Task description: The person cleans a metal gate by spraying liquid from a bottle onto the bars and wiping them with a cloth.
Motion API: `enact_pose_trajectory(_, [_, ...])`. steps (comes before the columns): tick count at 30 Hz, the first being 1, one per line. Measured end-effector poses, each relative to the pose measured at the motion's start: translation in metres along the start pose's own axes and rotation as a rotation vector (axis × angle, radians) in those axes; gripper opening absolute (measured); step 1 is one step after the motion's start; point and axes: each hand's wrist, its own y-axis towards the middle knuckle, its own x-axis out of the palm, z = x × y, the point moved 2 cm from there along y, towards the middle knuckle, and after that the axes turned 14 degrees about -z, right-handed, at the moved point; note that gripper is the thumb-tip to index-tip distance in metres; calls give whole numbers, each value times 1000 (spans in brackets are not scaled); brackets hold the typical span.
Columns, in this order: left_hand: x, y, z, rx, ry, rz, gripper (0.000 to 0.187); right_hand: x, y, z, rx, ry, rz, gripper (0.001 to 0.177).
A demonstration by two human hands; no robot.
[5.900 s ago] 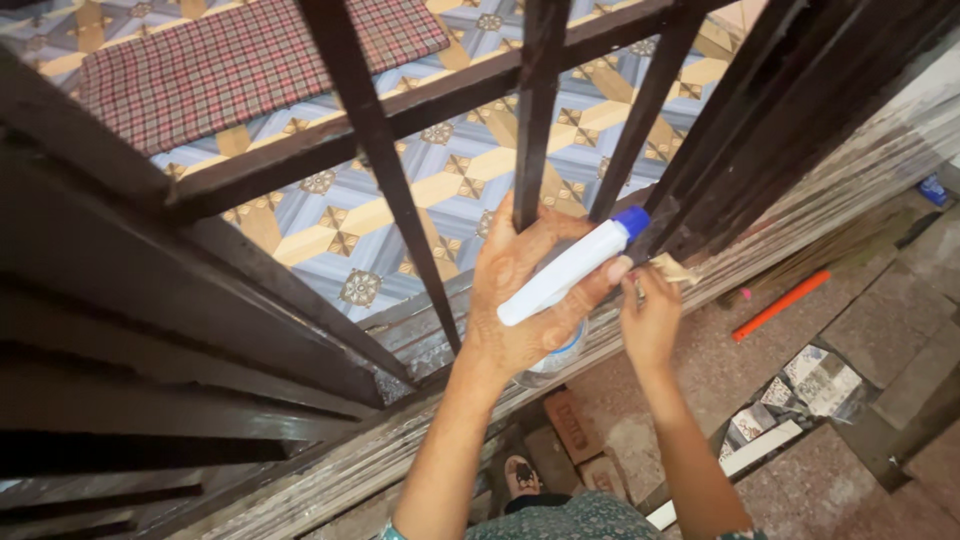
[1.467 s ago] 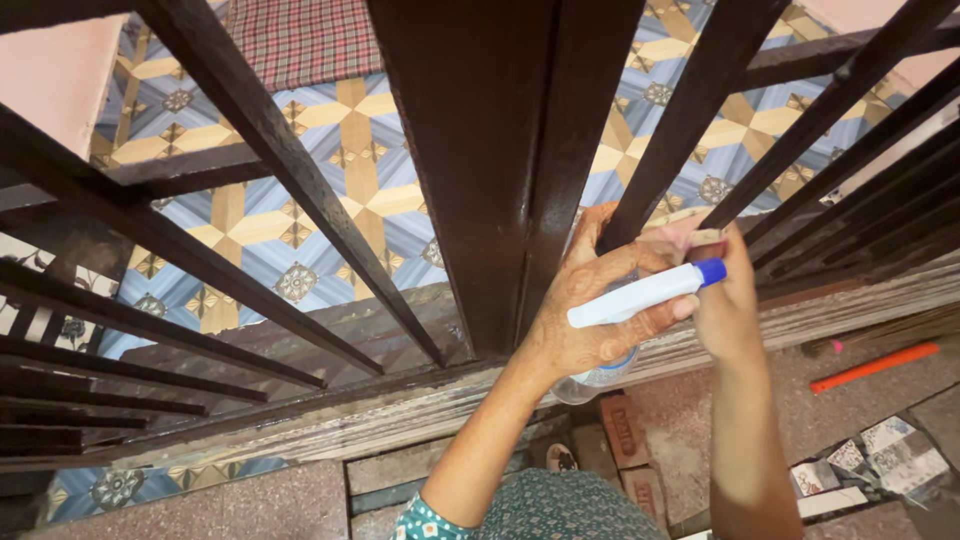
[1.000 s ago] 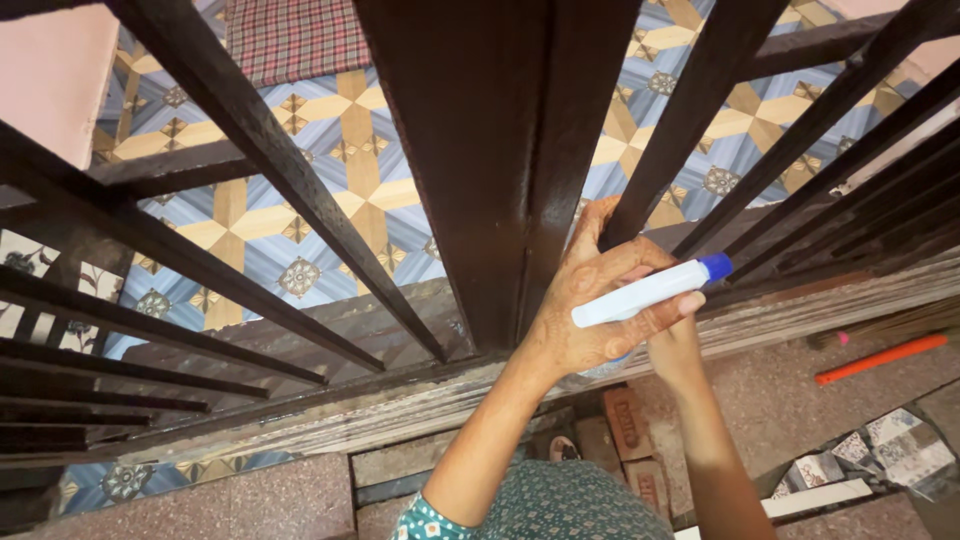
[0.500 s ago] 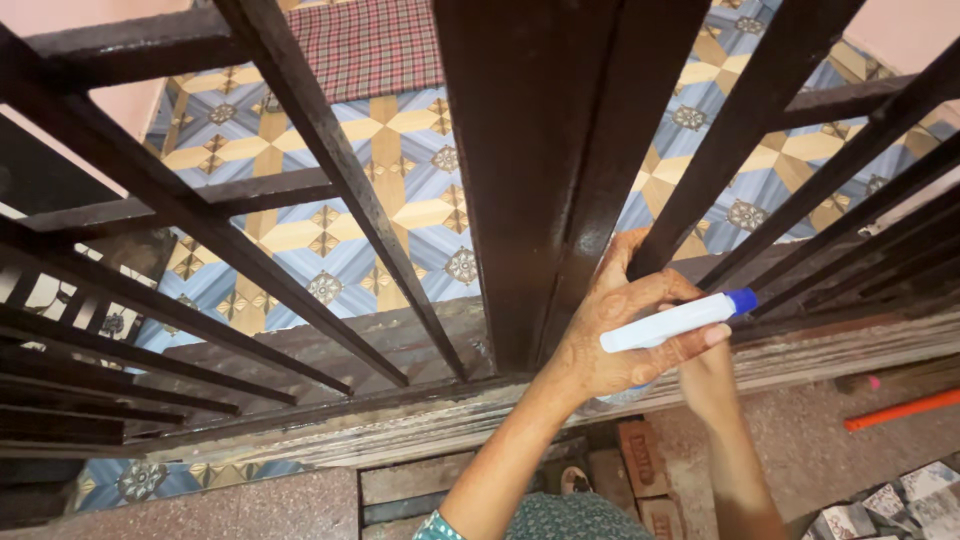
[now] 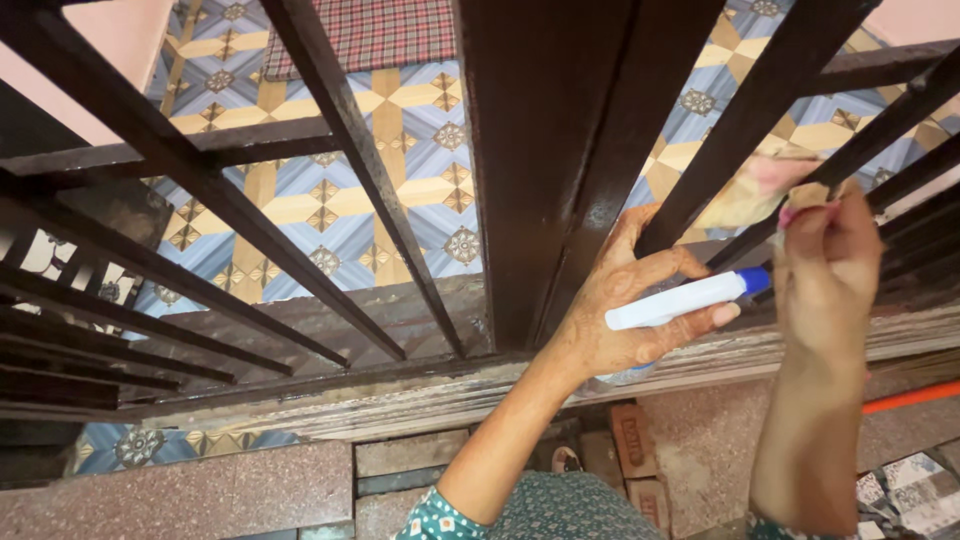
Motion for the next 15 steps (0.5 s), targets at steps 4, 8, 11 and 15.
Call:
enact_pose_trajectory(4, [-1,-2,1,19,-56,37,32,15,6,-14,9,18,-7,23])
enact_pose_trajectory(8, [4,-1,-4,1,-20,18,34,23,-5,2,55,8,48,35])
enact_pose_trajectory(11, [4,-4,-5,14,-48,11,32,10,-29,41,198,-55,120,39])
enact_pose_trajectory(15, [5,-5,-7,14,-56,-11,33,5,-64,81,76,14,-82,50])
